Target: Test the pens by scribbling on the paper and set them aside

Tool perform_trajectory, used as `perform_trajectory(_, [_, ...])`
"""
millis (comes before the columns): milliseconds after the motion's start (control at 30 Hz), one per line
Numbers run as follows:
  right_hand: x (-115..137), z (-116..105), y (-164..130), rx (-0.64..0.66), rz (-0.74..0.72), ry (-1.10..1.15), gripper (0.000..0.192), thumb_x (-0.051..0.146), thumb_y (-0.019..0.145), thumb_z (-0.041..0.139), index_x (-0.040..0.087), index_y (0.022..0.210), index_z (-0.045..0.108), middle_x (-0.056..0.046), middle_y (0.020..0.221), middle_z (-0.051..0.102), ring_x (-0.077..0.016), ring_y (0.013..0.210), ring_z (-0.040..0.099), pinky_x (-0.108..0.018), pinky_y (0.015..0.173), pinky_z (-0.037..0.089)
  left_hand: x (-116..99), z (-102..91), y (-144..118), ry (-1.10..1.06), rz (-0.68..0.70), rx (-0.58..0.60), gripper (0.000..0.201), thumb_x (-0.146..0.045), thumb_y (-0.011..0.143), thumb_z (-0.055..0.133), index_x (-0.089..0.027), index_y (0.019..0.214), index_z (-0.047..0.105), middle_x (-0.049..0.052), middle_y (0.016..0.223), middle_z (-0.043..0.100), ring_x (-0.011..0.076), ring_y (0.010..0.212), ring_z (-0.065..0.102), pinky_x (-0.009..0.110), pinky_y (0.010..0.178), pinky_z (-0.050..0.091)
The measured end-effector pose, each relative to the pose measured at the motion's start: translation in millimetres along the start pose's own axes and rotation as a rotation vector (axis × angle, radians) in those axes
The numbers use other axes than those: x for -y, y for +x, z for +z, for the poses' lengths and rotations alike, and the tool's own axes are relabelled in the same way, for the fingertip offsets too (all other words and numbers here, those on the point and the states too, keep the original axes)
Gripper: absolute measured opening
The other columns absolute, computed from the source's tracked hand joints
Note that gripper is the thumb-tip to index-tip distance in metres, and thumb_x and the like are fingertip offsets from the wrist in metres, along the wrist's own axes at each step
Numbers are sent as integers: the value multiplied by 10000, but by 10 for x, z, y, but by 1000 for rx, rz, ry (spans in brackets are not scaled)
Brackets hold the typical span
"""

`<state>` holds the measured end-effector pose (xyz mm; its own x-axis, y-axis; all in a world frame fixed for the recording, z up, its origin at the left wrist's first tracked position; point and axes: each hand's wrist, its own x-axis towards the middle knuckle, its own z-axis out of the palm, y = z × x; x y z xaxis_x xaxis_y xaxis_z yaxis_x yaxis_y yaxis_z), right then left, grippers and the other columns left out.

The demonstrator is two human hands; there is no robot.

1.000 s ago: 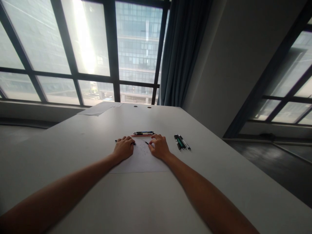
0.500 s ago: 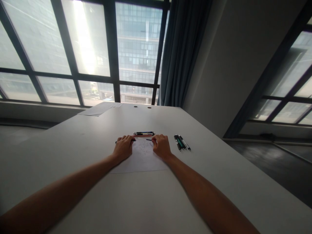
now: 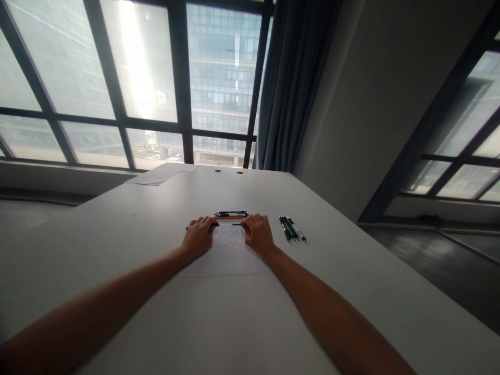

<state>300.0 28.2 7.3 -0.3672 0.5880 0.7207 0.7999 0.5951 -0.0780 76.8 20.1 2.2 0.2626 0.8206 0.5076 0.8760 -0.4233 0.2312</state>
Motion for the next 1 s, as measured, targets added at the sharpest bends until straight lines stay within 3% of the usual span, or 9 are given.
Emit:
perform_trajectory(133, [87, -39, 18, 41, -85, 40, 155, 244, 942, 516, 217, 1019, 648, -62, 1001, 692, -215, 941, 568, -368, 884, 348, -25, -27, -9, -26, 52, 9, 187, -200, 944, 452, -217, 1070, 589, 63, 1172, 658, 234, 1065, 581, 398, 910, 407])
perform_trajectory(233, [125, -31, 21, 58, -18, 47, 339, 348, 902, 592, 206, 1210, 598, -105, 1193, 637, -253, 1081, 536, -397, 953, 345, -32, -44, -9, -60, 47, -21, 212, -194, 953, 430, -217, 1112, 570, 64, 1161, 664, 224, 1043, 597, 387, 907, 416])
perform_trajectory(367, [75, 20, 0, 97, 141, -51, 152, 298, 833, 658, 190, 932, 699, -117, 1182, 623, -281, 1109, 506, -443, 964, 328, -24, -42, -6, -98, 45, -60, 252, -207, 971, 402, -227, 1175, 548, 63, 1146, 673, 209, 1027, 614, 367, 897, 426])
perform_trajectory(467, [19, 56, -19, 172, 182, -91, 84, 257, 803, 673, 183, 775, 699, -105, 1161, 624, -275, 1119, 486, -446, 965, 316, -24, -35, -5, -93, 61, -61, 245, -226, 975, 412, -233, 1169, 561, 59, 1145, 676, 207, 1013, 624, 363, 891, 435])
perform_trajectory(600, [12, 66, -13, 219, 173, -70, 72, 204, 819, 644, 179, 772, 692, -88, 1116, 632, -246, 1084, 499, -419, 948, 315, -23, -25, -7, -91, 93, -58, 232, -232, 966, 443, -248, 1143, 593, 47, 1172, 673, 211, 1040, 624, 357, 887, 462])
perform_trajectory(833, [100, 24, 29, 94, 63, 35, 123, 220, 931, 523, 180, 874, 625, -59, 878, 676, -202, 878, 565, -355, 875, 343, -1, -2, -18, -134, 209, -27, 237, -289, 964, 472, -264, 1139, 631, 30, 1101, 702, 195, 1016, 654, 304, 853, 513])
perform_trajectory(1000, [134, 13, 30, 71, 6, 50, 201, 263, 964, 465, 189, 858, 617, -64, 854, 674, -208, 856, 569, -351, 854, 349, -10, -9, -25, -136, 232, -19, 244, -304, 968, 471, -270, 1144, 637, 23, 1050, 714, 189, 974, 669, 289, 821, 518])
